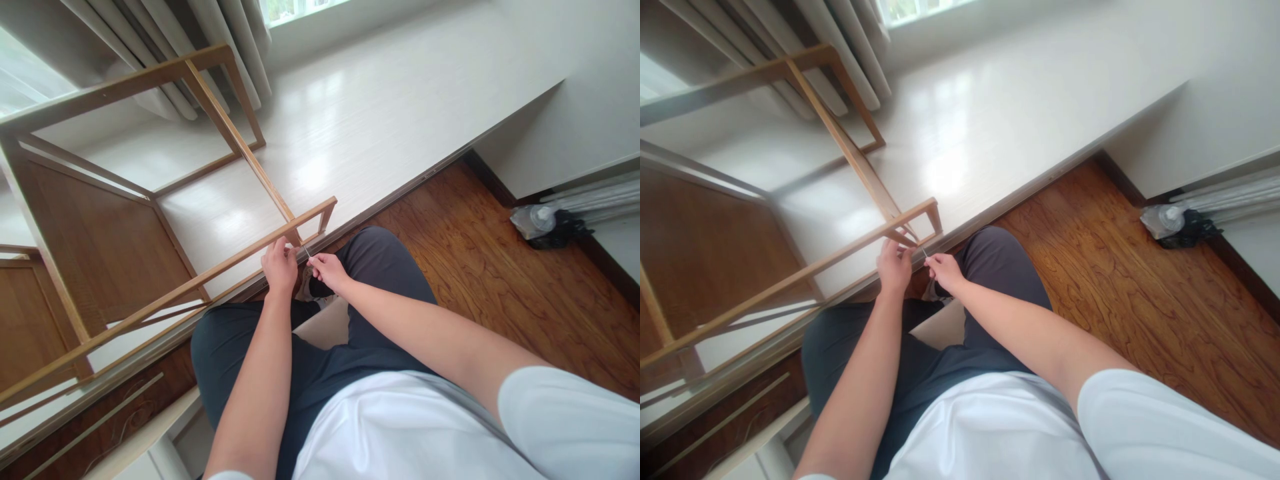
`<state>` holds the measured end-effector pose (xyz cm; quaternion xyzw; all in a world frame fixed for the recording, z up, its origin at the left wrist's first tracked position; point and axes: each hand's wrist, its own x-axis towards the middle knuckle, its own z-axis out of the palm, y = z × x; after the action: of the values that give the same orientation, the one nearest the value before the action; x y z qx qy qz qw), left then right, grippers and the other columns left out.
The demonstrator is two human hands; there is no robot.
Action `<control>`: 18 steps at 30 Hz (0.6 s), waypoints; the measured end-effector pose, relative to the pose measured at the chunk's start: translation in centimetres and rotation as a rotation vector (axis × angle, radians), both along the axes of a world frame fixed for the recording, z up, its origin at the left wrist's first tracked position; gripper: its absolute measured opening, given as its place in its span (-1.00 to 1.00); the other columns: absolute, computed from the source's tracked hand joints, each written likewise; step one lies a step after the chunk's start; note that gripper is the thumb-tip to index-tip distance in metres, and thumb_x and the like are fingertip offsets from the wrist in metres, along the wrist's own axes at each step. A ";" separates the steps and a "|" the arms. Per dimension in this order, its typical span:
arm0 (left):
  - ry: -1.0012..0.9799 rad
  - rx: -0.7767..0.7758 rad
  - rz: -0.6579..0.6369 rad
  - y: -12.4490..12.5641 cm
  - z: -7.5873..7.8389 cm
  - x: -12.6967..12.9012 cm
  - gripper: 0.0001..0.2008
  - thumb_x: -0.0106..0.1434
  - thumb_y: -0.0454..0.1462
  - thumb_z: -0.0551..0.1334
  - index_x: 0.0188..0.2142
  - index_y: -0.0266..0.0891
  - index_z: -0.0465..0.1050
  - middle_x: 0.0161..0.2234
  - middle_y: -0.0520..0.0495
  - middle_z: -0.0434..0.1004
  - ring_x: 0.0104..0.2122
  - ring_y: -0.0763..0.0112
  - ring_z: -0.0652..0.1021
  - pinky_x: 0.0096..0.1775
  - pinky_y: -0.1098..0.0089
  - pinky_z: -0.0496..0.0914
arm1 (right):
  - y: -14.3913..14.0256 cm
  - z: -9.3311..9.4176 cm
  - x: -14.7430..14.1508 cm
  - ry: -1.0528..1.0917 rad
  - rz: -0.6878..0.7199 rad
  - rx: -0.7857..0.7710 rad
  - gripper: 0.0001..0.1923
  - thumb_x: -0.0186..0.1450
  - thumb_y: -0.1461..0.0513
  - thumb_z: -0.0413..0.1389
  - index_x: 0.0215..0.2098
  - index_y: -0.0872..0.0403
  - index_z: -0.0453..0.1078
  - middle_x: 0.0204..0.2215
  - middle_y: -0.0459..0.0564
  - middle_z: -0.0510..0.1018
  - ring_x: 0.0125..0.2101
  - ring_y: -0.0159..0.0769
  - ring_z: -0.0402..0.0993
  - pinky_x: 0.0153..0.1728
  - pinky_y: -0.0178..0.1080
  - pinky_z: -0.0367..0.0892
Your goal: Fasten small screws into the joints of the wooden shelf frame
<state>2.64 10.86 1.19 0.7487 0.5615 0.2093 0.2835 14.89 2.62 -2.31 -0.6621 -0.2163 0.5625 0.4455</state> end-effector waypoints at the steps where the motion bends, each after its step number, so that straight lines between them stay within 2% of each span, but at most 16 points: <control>1: -0.002 -0.002 0.003 0.0 0.0 0.0 -0.76 0.30 -0.29 0.23 -0.05 -0.13 0.53 -0.13 -0.11 0.54 -0.20 0.26 0.58 -0.08 0.26 0.40 | 0.0 0.1 0.0 0.019 -0.004 -0.009 -0.76 0.36 0.17 0.11 -0.42 0.10 0.47 -0.71 -0.20 0.39 -0.70 -0.49 0.21 -0.62 -0.40 0.10; 7: 0.010 -0.005 0.003 -0.1 0.2 0.0 -0.77 0.31 -0.28 0.22 -0.05 -0.13 0.53 -0.13 -0.11 0.54 -0.20 0.27 0.57 -0.09 0.27 0.40 | 0.0 0.7 0.0 0.160 -0.024 -0.075 -0.77 0.37 0.17 0.10 -0.42 0.09 0.42 -0.69 -0.21 0.39 -0.71 -0.51 0.20 -0.69 -0.42 0.03; 18: 0.016 -0.009 -0.002 0.0 0.2 0.0 -0.73 0.31 -0.27 0.22 0.00 -0.12 0.52 -0.15 -0.11 0.53 -0.19 0.25 0.57 -0.06 0.25 0.40 | 0.2 0.9 0.0 0.086 -0.017 -0.055 -0.75 0.37 0.17 0.11 -0.45 0.09 0.41 -0.70 -0.19 0.39 -0.70 -0.51 0.20 -0.63 -0.41 0.08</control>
<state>2.63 10.83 1.35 0.7496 0.5639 0.2003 0.2827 14.90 2.82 -1.40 -0.6512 -0.1759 0.5921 0.4409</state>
